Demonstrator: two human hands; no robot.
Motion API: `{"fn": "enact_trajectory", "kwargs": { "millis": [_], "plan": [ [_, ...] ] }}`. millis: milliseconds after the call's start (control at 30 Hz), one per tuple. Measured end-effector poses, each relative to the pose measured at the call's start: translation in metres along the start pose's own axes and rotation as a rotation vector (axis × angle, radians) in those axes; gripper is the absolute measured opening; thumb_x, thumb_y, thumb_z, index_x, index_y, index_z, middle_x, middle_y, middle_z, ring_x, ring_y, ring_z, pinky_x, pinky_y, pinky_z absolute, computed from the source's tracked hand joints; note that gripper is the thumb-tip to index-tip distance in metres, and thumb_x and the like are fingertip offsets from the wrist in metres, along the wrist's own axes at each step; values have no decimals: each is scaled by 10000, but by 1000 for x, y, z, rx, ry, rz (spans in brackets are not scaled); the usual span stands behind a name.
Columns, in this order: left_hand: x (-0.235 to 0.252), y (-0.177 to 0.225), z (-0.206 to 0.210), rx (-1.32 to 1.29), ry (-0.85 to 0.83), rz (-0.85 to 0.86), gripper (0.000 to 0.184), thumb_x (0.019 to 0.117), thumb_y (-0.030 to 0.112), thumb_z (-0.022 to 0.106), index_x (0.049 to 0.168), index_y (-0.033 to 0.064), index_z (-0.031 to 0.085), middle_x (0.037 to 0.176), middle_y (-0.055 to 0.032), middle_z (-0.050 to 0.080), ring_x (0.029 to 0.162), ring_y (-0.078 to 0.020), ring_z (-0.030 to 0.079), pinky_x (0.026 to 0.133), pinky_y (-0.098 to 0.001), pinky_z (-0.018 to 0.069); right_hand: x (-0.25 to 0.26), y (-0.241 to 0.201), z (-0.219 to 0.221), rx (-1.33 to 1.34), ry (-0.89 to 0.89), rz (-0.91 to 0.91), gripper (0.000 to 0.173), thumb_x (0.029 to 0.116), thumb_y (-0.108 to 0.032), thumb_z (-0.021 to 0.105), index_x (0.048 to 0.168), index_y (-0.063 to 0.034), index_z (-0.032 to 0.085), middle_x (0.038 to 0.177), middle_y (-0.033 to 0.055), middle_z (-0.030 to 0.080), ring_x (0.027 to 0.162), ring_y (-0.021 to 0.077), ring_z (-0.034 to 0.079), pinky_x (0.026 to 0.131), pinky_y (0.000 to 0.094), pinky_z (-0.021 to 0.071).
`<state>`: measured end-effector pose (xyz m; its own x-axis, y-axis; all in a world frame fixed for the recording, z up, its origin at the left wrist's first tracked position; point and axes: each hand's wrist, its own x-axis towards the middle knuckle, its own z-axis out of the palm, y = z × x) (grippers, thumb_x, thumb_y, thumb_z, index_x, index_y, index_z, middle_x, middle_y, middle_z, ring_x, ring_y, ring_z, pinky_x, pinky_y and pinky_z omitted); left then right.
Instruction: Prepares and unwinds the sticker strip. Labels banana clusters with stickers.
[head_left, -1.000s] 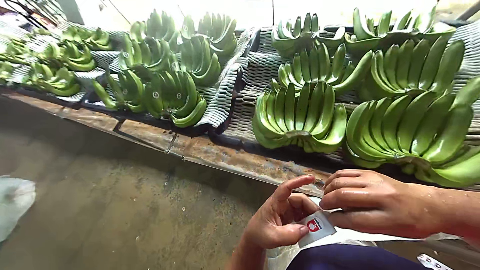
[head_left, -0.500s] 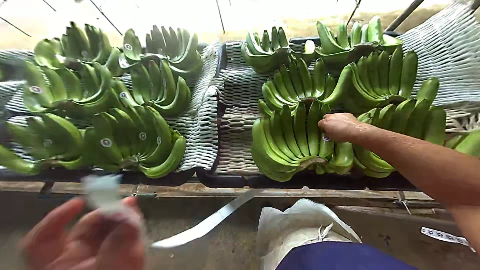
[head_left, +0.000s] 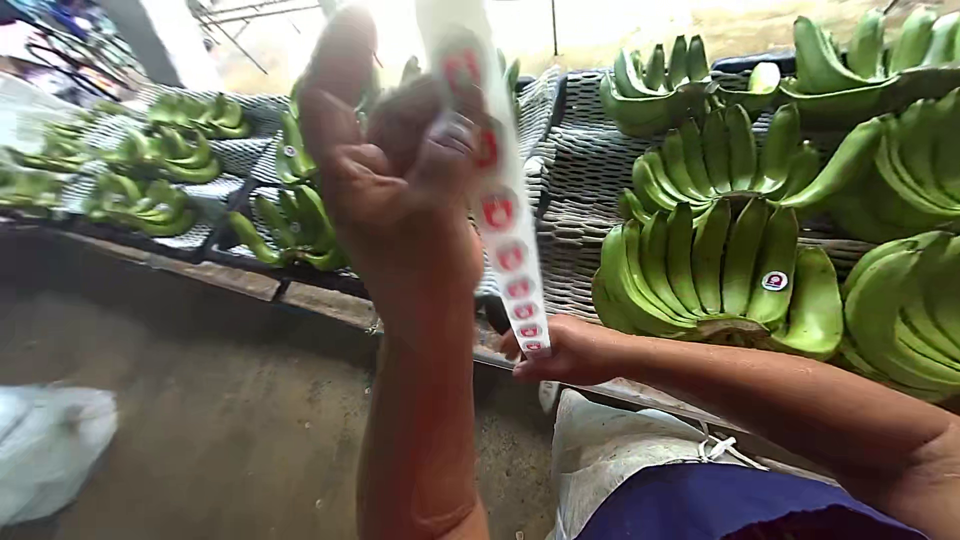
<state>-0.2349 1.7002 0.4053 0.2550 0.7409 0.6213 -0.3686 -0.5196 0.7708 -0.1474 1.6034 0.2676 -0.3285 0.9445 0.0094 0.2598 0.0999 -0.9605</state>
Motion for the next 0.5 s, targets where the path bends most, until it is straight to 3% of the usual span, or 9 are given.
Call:
{"fn": "enact_trajectory", "kwargs": {
  "millis": [67, 200, 300, 367, 400, 433, 467, 500],
  "plan": [
    [17, -2, -27, 46, 212, 23, 428, 950, -51, 596, 1321, -11, 387, 916, -14, 647, 791, -106, 688, 747, -295, 621, -5, 11, 3, 78, -82, 88, 190, 983, -92, 628, 1108, 43, 678, 950, 93, 689, 817, 73, 620, 794, 282, 531],
    [3, -9, -144, 162, 629, -13, 367, 972, 38, 626, 1266, 57, 406, 1001, -8, 610, 858, -93, 654, 782, -294, 590, -43, 25, -10, 135, -186, 262, 197, 983, -65, 625, 1140, 46, 667, 927, 80, 712, 796, 81, 666, 807, 298, 569],
    [-46, -17, -215, 380, 822, -159, 527, 954, 46, 642, 1398, 58, 360, 1114, -25, 558, 888, -81, 625, 774, -271, 567, -70, 30, -24, 310, -160, 304, 227, 979, -32, 589, 1195, 14, 643, 904, 21, 738, 779, 62, 704, 773, 247, 593],
    [-88, -24, -236, 691, 692, -425, 618, 961, 56, 629, 1479, 28, 293, 1163, -80, 547, 906, -93, 626, 790, -266, 556, -79, 30, -30, 510, -148, 300, 256, 964, -7, 548, 1197, -27, 652, 892, 2, 757, 768, 96, 737, 751, 262, 628],
    [-107, -23, -237, 916, 489, -595, 652, 964, 78, 639, 1498, -28, 281, 1189, -155, 583, 965, -158, 649, 863, -328, 557, -80, 27, -31, 557, -153, 303, 255, 962, -2, 537, 1185, -39, 655, 883, -8, 762, 759, 100, 742, 740, 263, 634],
    [-119, -19, -232, 1106, 233, -759, 681, 958, 92, 671, 1503, -88, 305, 1269, -289, 606, 1097, -334, 654, 965, -493, 526, -78, 20, -32, 544, -163, 312, 250, 968, 3, 534, 1185, -33, 653, 879, -11, 758, 754, 96, 740, 735, 259, 634],
    [-124, -15, -220, 1251, -24, -909, 680, 959, 134, 703, 1490, -120, 362, 1315, -373, 572, 1214, -499, 583, 1038, -645, 438, -74, 11, -32, 482, -174, 324, 248, 981, 6, 534, 1202, -9, 646, 882, -2, 751, 752, 88, 731, 733, 250, 624],
    [-128, -13, -204, 1351, -209, -971, 645, 967, 210, 711, 1453, -123, 449, 1322, -405, 556, 1258, -581, 521, 1058, -720, 368, -69, 3, -32, 395, -191, 333, 249, 996, 8, 538, 1222, 15, 643, 891, 13, 744, 747, 74, 719, 726, 236, 612]
  ]
}}
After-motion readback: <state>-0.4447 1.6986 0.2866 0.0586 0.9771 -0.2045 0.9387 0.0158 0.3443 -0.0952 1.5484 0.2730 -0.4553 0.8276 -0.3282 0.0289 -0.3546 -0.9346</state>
